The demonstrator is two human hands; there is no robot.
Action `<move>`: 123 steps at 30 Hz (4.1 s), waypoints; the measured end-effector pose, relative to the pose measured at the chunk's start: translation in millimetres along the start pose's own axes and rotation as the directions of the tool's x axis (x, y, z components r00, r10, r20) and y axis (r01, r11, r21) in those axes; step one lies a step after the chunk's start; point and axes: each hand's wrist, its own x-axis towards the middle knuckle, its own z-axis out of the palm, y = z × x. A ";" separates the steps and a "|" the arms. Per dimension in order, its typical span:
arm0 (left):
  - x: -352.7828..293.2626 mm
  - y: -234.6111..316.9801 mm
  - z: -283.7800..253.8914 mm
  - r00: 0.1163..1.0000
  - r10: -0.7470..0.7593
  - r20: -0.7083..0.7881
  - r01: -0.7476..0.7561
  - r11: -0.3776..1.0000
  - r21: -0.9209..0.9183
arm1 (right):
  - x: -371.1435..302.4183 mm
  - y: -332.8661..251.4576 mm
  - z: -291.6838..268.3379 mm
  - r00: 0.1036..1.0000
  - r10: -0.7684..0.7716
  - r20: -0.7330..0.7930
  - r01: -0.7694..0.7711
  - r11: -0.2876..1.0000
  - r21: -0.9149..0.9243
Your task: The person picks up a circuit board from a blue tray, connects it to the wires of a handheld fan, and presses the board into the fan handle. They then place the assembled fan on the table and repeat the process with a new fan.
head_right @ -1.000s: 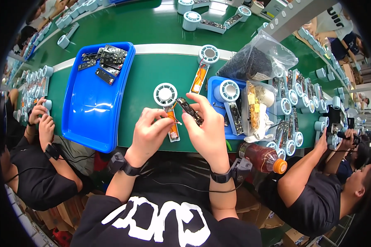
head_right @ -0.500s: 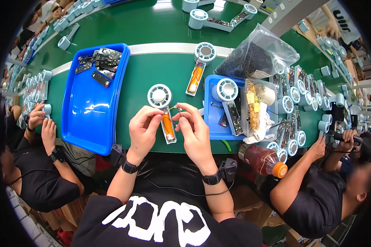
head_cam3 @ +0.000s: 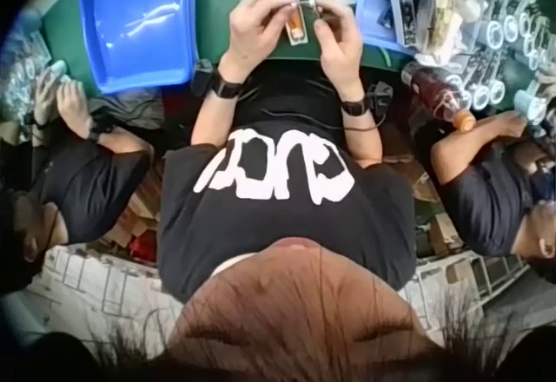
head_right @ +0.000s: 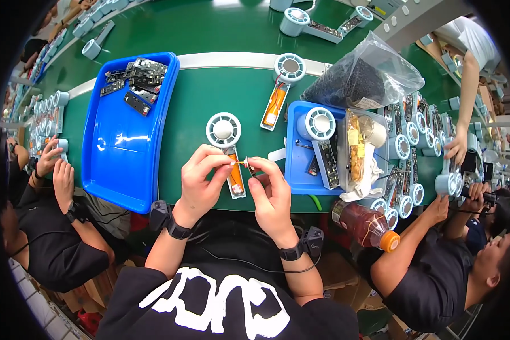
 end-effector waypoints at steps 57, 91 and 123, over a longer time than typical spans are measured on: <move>34.2 3.6 -31.5 0.871 0.287 0.400 -0.432 0.834 0.343 | 18.8 -38.8 -12.2 0.947 -0.165 0.275 0.277 0.852 -0.445; 4.1 -13.0 -8.4 0.976 0.018 0.216 -0.023 0.999 0.024 | 1.7 9.4 3.6 0.966 -0.252 -0.061 0.217 0.915 -0.339; 8.3 -0.7 -11.6 0.949 -0.235 0.209 0.261 0.960 -0.103 | 2.6 -5.9 11.5 0.994 -0.108 -0.030 0.093 0.943 -0.319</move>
